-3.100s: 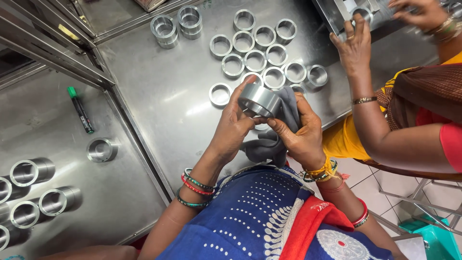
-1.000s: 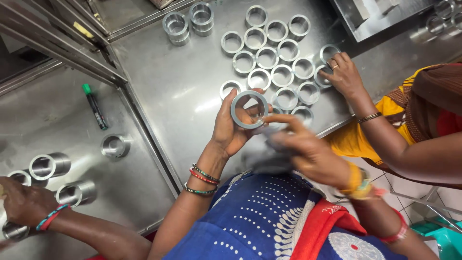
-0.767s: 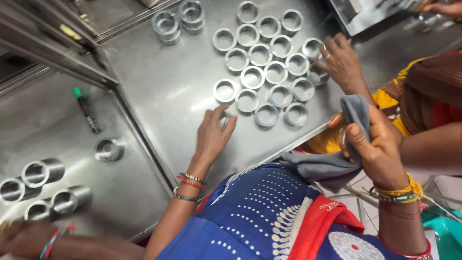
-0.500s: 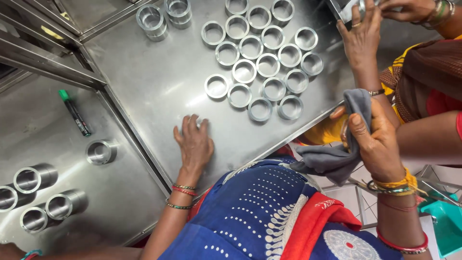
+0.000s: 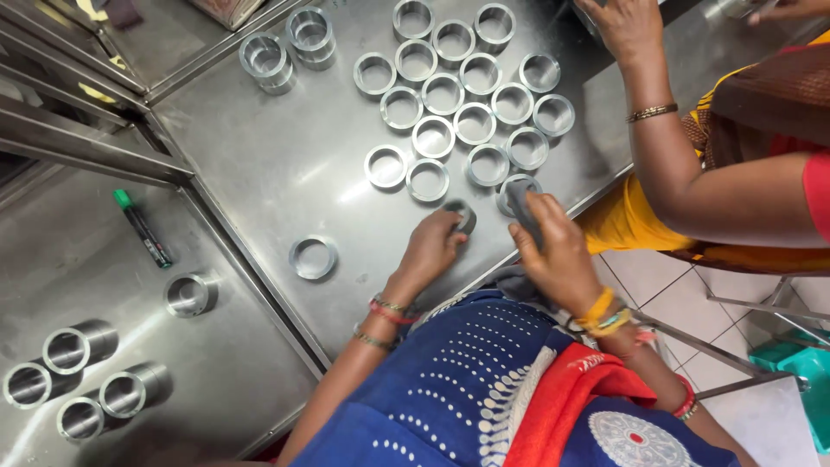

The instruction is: The recorder uses a cloth to wipe down and clean metal rings at a fabrication station.

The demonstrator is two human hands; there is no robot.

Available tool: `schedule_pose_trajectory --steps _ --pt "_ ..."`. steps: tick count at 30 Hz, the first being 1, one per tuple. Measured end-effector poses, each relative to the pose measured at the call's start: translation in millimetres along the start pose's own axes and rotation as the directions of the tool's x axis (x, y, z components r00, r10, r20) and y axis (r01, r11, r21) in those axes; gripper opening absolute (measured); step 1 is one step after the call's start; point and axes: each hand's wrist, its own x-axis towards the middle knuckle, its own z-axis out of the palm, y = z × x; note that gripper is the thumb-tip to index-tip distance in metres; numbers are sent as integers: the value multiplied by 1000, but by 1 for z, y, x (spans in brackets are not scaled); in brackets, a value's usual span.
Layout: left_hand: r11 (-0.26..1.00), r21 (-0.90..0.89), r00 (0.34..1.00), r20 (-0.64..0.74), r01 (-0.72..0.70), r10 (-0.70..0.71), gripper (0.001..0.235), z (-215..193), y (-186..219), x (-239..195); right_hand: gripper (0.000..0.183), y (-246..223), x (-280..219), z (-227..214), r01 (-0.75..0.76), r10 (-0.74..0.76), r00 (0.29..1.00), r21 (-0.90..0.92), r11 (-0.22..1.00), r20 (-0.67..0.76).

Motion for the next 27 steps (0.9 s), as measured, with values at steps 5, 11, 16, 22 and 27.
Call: schedule_pose_trajectory --steps 5,11,16,22,27 --pt "672 -641 929 266 371 -259 24 -40 41 -23 42 -22 12 25 305 -298 951 -86 949 82" --pt "599 -758 965 227 258 -128 27 -89 80 -30 45 -41 26 15 475 -476 879 41 879 32" --pt "778 -604 973 226 171 -39 24 -109 97 -30 48 -44 26 10 448 -454 890 110 887 47" --pt "781 -613 976 74 -119 206 27 -125 135 -27 46 -41 20 12 -257 161 966 719 646 200" --pt "780 -589 951 307 212 -27 26 -119 136 -31 55 -51 18 -6 208 -200 978 218 953 -58"
